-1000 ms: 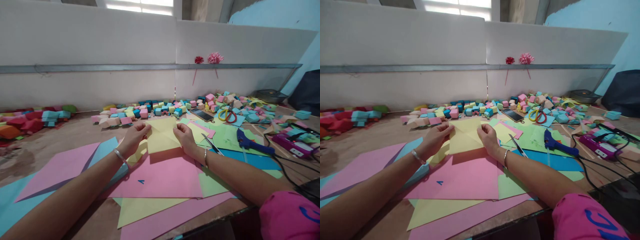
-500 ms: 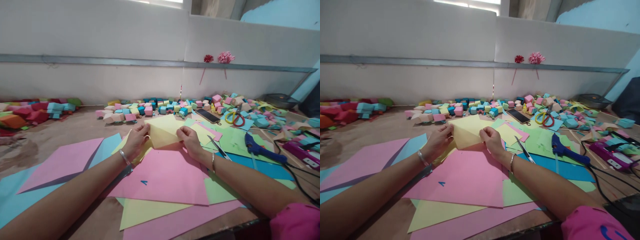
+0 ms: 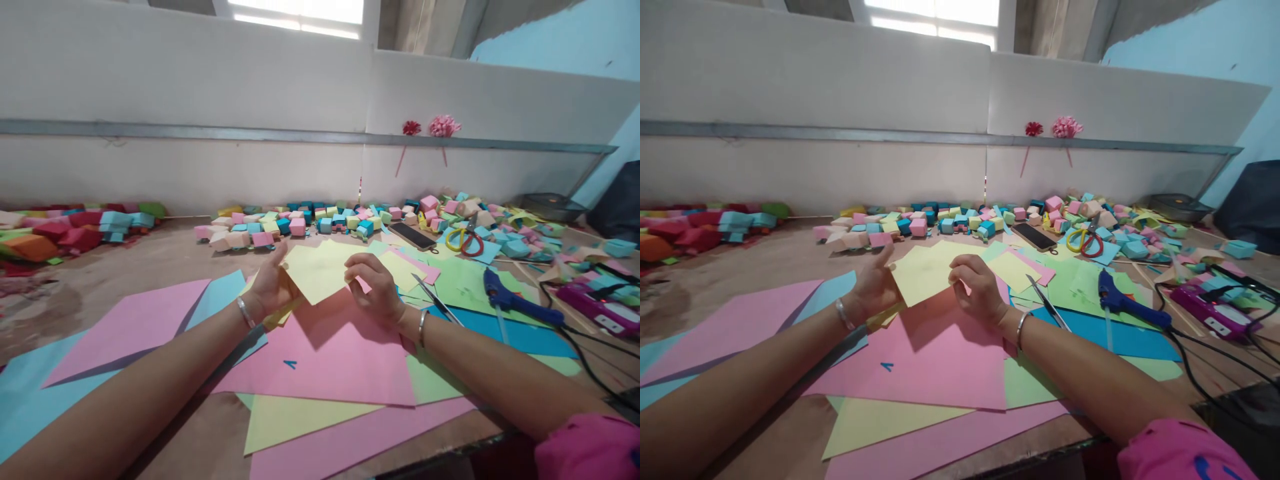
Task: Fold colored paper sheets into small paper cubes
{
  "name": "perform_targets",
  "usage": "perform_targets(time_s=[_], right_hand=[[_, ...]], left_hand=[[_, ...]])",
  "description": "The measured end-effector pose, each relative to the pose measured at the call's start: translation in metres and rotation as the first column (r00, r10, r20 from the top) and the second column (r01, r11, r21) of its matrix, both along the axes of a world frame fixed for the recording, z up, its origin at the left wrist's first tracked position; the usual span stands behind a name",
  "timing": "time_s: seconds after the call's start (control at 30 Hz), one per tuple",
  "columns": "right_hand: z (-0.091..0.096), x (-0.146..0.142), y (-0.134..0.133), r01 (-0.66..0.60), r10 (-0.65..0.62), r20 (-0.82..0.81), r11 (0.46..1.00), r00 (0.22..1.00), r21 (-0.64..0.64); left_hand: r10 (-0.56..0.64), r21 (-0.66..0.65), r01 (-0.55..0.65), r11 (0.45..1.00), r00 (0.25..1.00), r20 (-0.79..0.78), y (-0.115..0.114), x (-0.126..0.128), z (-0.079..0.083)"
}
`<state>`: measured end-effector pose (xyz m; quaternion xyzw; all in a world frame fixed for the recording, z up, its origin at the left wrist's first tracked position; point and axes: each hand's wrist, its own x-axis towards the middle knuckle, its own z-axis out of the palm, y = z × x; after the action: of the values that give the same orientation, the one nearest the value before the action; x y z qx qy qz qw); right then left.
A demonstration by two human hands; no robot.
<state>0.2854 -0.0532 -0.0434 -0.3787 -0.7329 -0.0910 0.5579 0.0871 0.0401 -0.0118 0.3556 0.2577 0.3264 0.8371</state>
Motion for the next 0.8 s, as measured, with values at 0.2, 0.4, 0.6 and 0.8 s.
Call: perform_targets(time_s=[0.2, 0.4, 0.6, 0.8], right_hand=[[0.004, 0.003, -0.005, -0.081, 0.081, -0.002, 0.996, 0.997, -0.044], [0.002, 0.002, -0.006, -0.101, 0.105, 0.082, 0.994, 0.991, -0.047], [-0.004, 0.001, 0.001, 0.279, -0.290, 0.224, 0.957, 0.930, 0.079], [-0.005, 0.001, 0.003, 0.325, -0.338, 0.273, 0.941, 0.901, 0.093]], left_hand=[[-0.262, 0.036, 0.264, 0.964, 0.964, -0.048, 0.009, -0.019, 0.002], [-0.204, 0.075, 0.226, 0.971, 0.952, -0.228, -0.002, -0.010, -0.006], [-0.010, 0.116, 0.038, 0.993, 0.973, -0.230, -0.010, 0.007, -0.013], [0.191, 0.135, -0.164, 0.977, 0.959, -0.210, -0.005, 0.009, -0.014]])
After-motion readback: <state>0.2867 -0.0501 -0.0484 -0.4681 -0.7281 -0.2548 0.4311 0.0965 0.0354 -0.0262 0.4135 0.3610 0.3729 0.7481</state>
